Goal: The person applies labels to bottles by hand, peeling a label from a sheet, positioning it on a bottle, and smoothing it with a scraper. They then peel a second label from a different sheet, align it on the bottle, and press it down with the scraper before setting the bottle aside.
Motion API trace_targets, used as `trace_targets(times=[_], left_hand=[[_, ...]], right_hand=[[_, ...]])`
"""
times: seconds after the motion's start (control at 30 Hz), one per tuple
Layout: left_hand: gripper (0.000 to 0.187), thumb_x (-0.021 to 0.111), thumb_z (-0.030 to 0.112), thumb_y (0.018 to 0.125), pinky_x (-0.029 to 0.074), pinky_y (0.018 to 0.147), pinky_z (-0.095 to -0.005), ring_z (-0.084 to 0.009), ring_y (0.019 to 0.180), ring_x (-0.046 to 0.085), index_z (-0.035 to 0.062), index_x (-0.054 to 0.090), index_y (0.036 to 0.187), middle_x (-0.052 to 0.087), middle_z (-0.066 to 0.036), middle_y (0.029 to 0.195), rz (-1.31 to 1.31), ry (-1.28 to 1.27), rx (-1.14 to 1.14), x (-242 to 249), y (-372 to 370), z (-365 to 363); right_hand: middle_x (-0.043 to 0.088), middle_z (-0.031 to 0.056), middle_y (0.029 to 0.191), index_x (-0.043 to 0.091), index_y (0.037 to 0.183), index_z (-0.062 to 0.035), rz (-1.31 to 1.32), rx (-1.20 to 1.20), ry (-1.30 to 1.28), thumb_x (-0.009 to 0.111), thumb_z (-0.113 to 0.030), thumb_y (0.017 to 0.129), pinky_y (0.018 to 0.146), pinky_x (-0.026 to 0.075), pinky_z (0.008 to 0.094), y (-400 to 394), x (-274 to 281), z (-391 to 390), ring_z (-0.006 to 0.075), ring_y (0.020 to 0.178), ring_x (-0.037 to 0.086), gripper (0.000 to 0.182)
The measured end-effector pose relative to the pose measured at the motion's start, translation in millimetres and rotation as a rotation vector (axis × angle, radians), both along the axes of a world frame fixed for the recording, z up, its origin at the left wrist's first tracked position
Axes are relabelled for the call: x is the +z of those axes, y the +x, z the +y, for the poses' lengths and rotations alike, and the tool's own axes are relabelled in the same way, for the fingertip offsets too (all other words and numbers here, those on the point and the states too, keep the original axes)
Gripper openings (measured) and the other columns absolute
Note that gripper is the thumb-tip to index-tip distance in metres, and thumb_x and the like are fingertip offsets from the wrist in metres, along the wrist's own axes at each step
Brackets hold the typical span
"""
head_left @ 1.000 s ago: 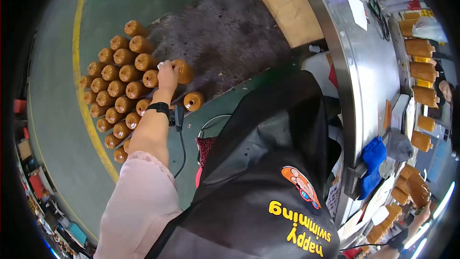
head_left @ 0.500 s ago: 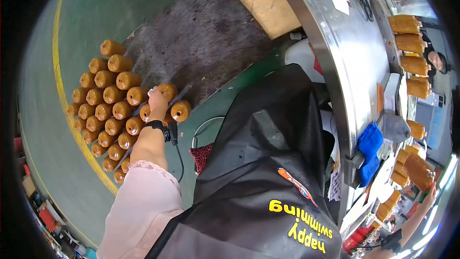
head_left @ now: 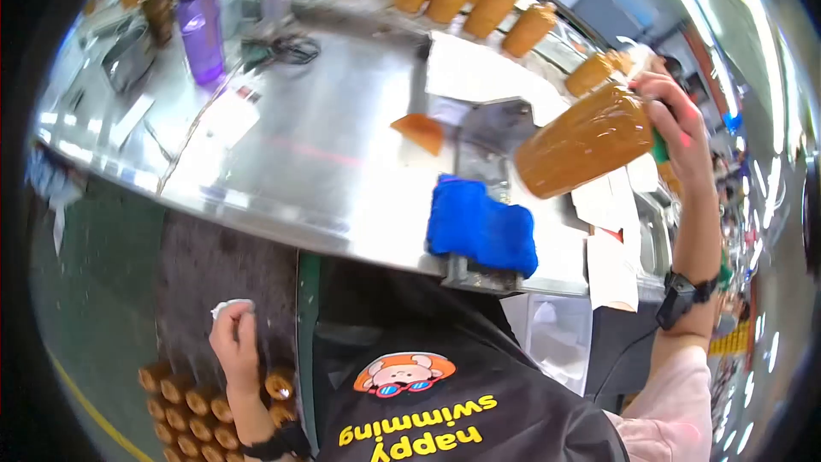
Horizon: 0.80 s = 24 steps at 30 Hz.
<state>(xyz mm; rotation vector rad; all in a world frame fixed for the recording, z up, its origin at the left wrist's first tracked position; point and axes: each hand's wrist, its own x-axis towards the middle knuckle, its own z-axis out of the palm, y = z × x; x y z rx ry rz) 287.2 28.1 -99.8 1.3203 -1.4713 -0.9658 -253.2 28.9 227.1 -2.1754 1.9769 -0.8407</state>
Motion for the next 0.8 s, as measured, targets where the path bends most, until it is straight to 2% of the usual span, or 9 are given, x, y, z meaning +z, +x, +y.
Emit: trace_targets(times=[0.1,0.13,0.2,0.23,0.3,0.4,0.5,0.63,0.8], left_hand=[[0.035,0.076,0.017,0.075,0.051,0.085,-0.0397,-0.0333,0.095,0.065,0.0021,0.065,0.105,0.068,-0.017,0.102,-0.025,-0.462,-0.465,97.7,-96.8,-33.9],[0.054,0.080,0.021,0.072,0.047,0.094,-0.0440,-0.0370,0.098,0.064,0.0033,0.061,0.119,0.068,-0.018,0.105,-0.112,-0.563,-0.594,118.7,-131.6,-45.1],[0.075,0.081,0.024,0.072,0.038,0.105,-0.0482,-0.0417,0.109,0.059,0.0057,0.048,0.137,0.062,-0.021,0.118,-0.063,-0.654,-0.790,135.0,-196.9,-61.7],[0.080,0.081,0.024,0.072,0.036,0.106,-0.0494,-0.0427,0.113,0.055,0.0056,0.044,0.140,0.059,-0.022,0.123,-0.119,-0.681,-0.861,129.9,-222.9,-65.9],[0.091,0.081,0.024,0.072,0.031,0.110,-0.0519,-0.0448,0.121,0.049,0.0053,0.034,0.147,0.051,-0.024,0.133,-0.234,-0.701,-0.999,121.5,-260.7,-72.1],[0.094,0.080,0.022,0.072,0.030,0.109,-0.0553,-0.0475,0.127,0.043,0.0027,0.030,0.149,0.046,-0.026,0.137,-0.185,-0.681,-0.995,114.0,-275.7,-76.8],[0.089,0.078,0.022,0.075,0.032,0.107,-0.0574,-0.0490,0.123,0.047,-0.0010,0.032,0.147,0.050,-0.026,0.133,-0.180,-0.699,-0.946,109.6,-276.1,-72.5],[0.087,0.076,0.020,0.081,0.036,0.106,-0.0528,-0.0507,0.130,0.042,-0.0048,0.026,0.148,0.046,-0.031,0.139,-0.254,-0.714,-0.961,111.6,-271.2,-67.3],[0.087,0.075,0.018,0.082,0.041,0.103,-0.0493,-0.0483,0.123,0.051,-0.0036,0.024,0.149,0.050,-0.029,0.136,-0.257,-0.708,-0.917,99.6,-279.0,-51.1]], right_hand=[[0.063,0.0111,0.107,0.062,0.095,-0.0016,-0.326,0.165,0.038,0.059,-0.023,0.091,0.094,0.044,0.0324,0.8,-27.0,-6.7,0.0190,0.104,0.058,0.022],[0.063,0.0114,0.107,0.062,0.095,-0.0012,-0.346,0.174,0.051,0.060,-0.023,0.090,0.093,0.045,0.0331,-4.7,-40.7,-9.4,0.0193,0.103,0.059,0.023],[0.063,0.0100,0.109,0.065,0.101,-0.0014,-0.613,0.204,0.133,0.057,-0.021,0.092,0.094,0.046,0.0331,-6.2,-77.0,-17.1,0.0173,0.103,0.059,0.023],[0.064,0.0077,0.109,0.064,0.107,-0.0011,-0.660,0.111,0.145,0.055,-0.023,0.095,0.093,0.046,0.0318,-2.7,-99.4,-14.9,0.0149,0.102,0.059,0.027],[0.066,0.0069,0.108,0.062,0.113,0.0015,-0.978,-0.062,0.150,0.049,-0.033,0.101,0.093,0.046,0.0296,5.0,-137.1,-18.9,0.0131,0.103,0.059,0.039],[0.065,0.0095,0.112,0.061,0.119,0.0019,-1.280,-0.298,0.153,0.039,-0.041,0.105,0.096,0.045,0.0301,19.2,-175.0,-22.8,0.0151,0.106,0.058,0.050],[0.064,0.0118,0.118,0.057,0.127,0.0031,-1.424,-0.183,0.138,0.032,-0.041,0.106,0.098,0.044,0.0310,36.0,-191.2,-18.7,0.0171,0.110,0.057,0.055],[0.065,0.0108,0.117,0.057,0.127,0.0018,-1.410,-0.115,0.169,0.033,-0.042,0.106,0.093,0.049,0.0307,34.7,-184.3,-19.2,0.0162,0.106,0.061,0.054],[0.064,0.0115,0.120,0.057,0.128,0.0021,-1.407,-0.082,0.223,0.033,-0.040,0.106,0.093,0.048,0.0313,26.3,-196.2,-16.1,0.0168,0.107,0.060,0.053]])
